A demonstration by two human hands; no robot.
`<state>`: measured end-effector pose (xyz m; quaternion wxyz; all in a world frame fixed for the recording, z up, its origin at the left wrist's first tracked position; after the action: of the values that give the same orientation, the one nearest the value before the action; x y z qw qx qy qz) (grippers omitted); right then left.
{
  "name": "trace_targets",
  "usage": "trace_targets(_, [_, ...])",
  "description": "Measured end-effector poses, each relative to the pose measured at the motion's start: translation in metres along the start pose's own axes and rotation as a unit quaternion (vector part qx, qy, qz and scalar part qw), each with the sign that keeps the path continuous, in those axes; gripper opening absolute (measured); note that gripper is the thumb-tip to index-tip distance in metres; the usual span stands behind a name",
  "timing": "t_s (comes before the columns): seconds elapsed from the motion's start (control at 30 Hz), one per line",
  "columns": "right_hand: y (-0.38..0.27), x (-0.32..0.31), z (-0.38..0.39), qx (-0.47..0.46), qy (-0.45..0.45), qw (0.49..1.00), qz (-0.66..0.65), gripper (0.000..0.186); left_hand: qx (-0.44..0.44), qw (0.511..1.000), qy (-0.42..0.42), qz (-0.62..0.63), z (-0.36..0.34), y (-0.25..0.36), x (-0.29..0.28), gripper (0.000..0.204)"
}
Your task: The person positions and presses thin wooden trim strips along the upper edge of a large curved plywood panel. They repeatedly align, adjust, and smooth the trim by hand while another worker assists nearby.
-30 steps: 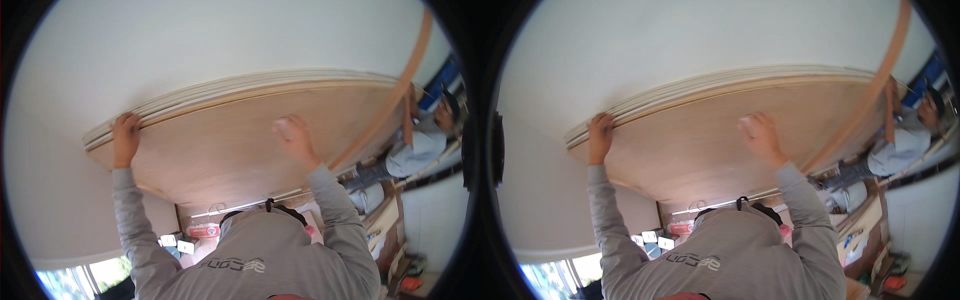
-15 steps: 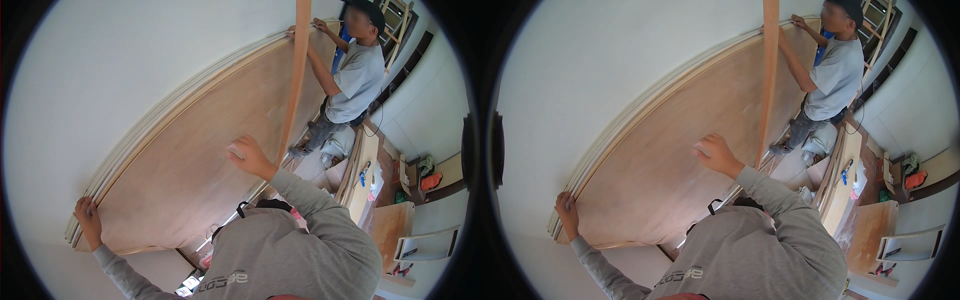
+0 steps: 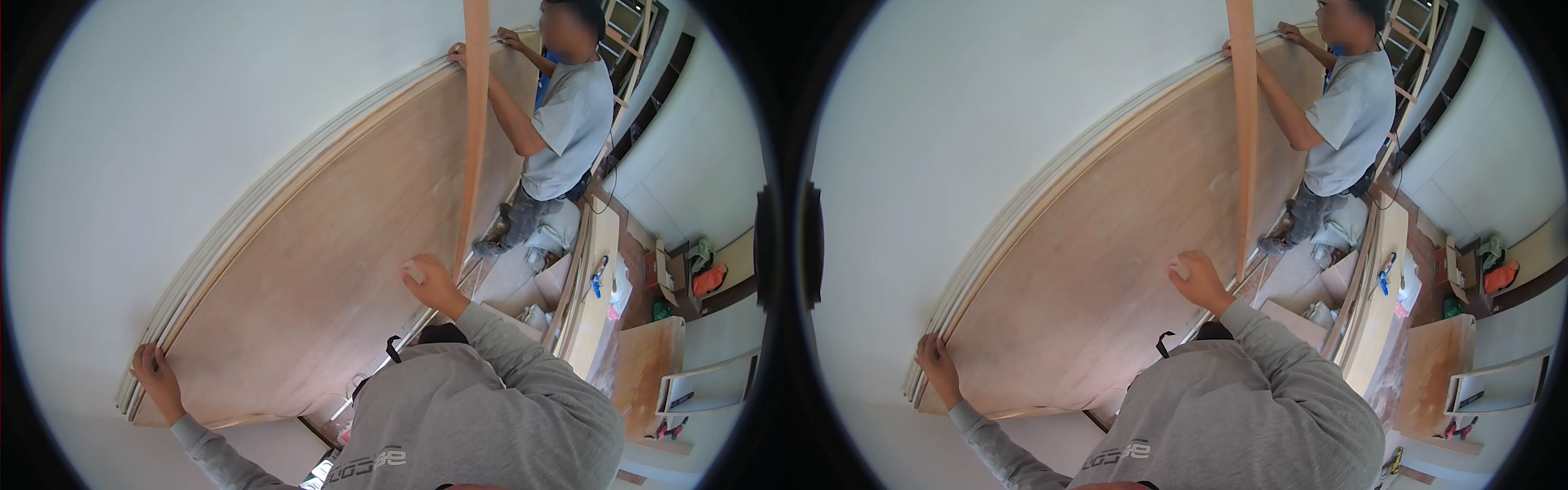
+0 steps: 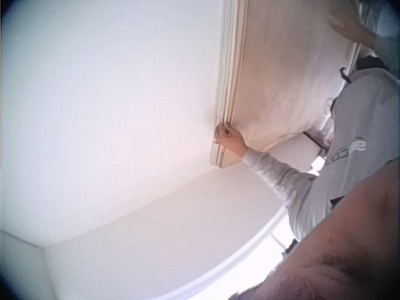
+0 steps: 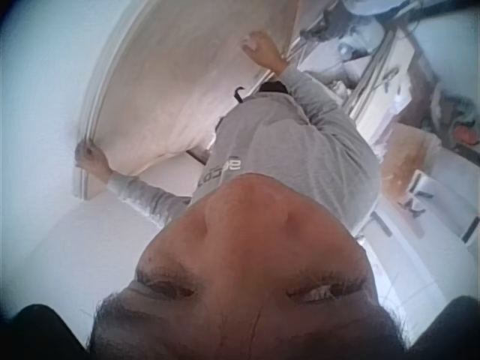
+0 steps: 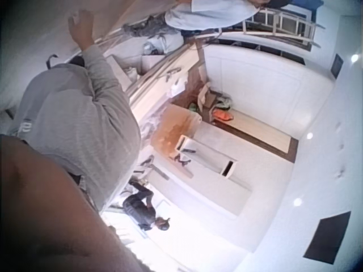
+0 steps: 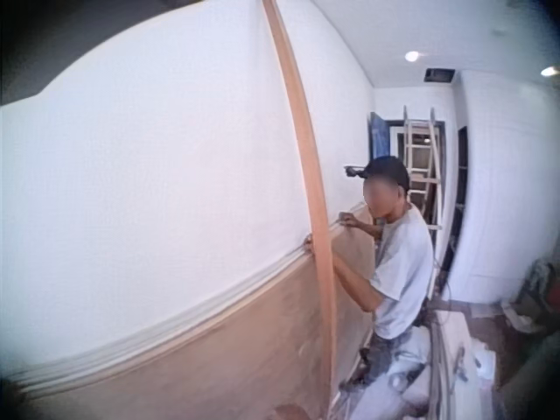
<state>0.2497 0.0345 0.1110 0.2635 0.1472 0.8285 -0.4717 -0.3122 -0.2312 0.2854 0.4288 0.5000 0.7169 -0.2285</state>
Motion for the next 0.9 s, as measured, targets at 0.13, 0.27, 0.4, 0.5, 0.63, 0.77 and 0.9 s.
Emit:
trace_targets(0.13, [0.004, -0.006, 0.010, 0.016, -0.001, 1.000, -0.020, 0.013, -0.012, 0.998, 0.038, -0.050, 0.006, -0.003, 0.000, 0.019])
trace_targets(0.27, [0.011, -0.020, 0.013, 0.027, 0.009, 0.999, -0.021, 0.012, -0.031, 0.991, 0.097, -0.091, 0.009, 0.004, -0.007, 0.017])
trace_targets(0.4, [0.028, -0.028, 0.015, 0.037, 0.020, 0.999, -0.031, 0.012, -0.047, 0.989, 0.089, -0.111, 0.010, 0.021, -0.006, 0.015])
trace_targets(0.5, [0.036, -0.028, 0.009, 0.043, 0.016, 0.999, -0.030, 0.012, -0.050, 0.982, 0.131, -0.124, 0.016, 0.021, -0.009, 0.013])
trace_targets(0.63, [0.048, -0.031, 0.007, 0.047, 0.006, 0.998, -0.041, 0.012, -0.075, 0.978, 0.135, -0.139, 0.018, 0.022, -0.008, 0.013])
trace_targets(0.77, [0.056, -0.032, 0.001, 0.042, 0.002, 0.998, -0.040, 0.012, -0.101, 0.959, 0.171, -0.205, 0.025, 0.024, -0.010, 0.015])
trace_targets(0.9, [0.063, -0.035, -0.002, 0.047, -0.009, 0.998, -0.040, 0.012, -0.132, 0.961, 0.175, -0.166, 0.026, 0.023, -0.009, 0.015])
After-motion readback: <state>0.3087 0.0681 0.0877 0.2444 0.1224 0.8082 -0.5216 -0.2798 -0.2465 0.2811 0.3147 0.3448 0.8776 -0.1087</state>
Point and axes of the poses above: each hand's wrist, its own z-axis away from the middle knuckle, its own x-axis out of the palm, y = z × x, the point moved 9 cm from there along -z, towards the middle knuckle, and after that the axes turned 3 degrees about x, right-handed, at the moved point
